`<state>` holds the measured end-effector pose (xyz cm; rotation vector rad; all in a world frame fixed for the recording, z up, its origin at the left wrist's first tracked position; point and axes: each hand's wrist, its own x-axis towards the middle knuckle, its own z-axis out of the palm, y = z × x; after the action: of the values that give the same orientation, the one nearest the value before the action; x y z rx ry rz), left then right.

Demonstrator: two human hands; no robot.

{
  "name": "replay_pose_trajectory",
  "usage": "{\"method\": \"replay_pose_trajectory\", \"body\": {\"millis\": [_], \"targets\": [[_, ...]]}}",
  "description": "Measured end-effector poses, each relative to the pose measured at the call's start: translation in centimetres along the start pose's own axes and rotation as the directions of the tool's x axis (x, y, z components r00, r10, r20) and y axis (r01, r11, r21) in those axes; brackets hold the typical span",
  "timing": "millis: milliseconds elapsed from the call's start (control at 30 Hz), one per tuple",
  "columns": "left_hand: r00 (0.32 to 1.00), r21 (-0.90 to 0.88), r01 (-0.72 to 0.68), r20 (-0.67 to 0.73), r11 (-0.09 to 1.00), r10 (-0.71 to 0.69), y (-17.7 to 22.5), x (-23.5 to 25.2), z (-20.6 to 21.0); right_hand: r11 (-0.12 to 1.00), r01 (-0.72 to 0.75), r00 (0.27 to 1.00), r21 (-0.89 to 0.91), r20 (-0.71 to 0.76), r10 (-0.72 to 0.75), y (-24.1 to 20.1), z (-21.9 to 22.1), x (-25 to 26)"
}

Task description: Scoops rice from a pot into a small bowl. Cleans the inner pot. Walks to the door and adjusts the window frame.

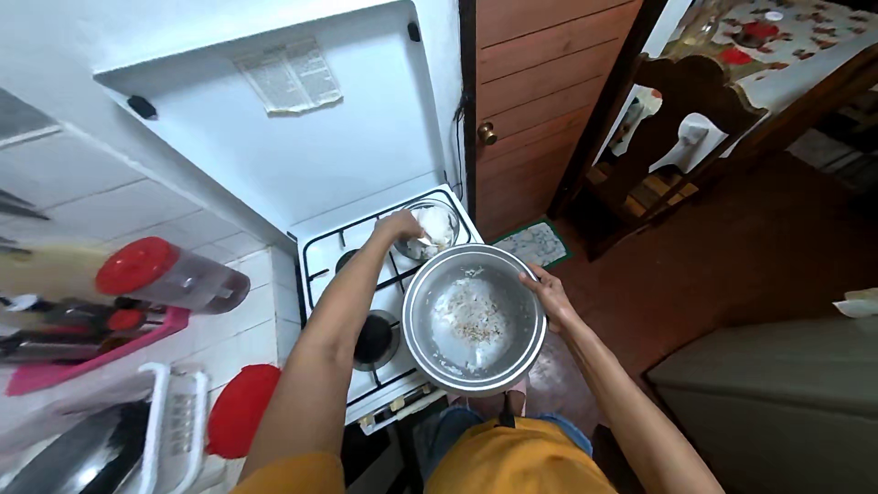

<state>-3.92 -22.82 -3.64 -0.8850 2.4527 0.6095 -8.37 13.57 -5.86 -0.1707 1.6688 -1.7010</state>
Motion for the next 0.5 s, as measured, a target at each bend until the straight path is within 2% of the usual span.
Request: {"method": "replay_pose_trajectory", "body": {"millis": [133,233,333,433,500], "targets": [[0.994,0.199,0.086,0.05,0.976,-0.098,4.7,-2.7,-2.5,1.0,-0.001,1.0,0.011,0.003,0.001,0.1,0.0,0.0],[0.994,0.259,0.086,0.045,0.962,-0.101,4.6,-3.3,-5.1,1.0,0.009,1.0,0.025,0.011,-0.009,0.2,-0.2,0.0],[0.989,0.367,0.147,-0.049,0.918,-0.139,5.2,-5.8,-7.8,1.0,0.001,1.0,0.028,0.014,-0.002,0.2,-0.4,0.1],[0.986,0.377,0.151,-0.117,0.914,-0.115,5.0,-6.8,-8.5,0.999,-0.011,1.0,0.032,0.015,0.011,0.2,-0.5,0.0],[0.981,0.262,0.112,-0.185,0.959,-0.064,4.2,-6.9,-8.0,1.0,-0.011,1.0,0.029,0.023,0.01,0.2,-0.6,0.0]]}}
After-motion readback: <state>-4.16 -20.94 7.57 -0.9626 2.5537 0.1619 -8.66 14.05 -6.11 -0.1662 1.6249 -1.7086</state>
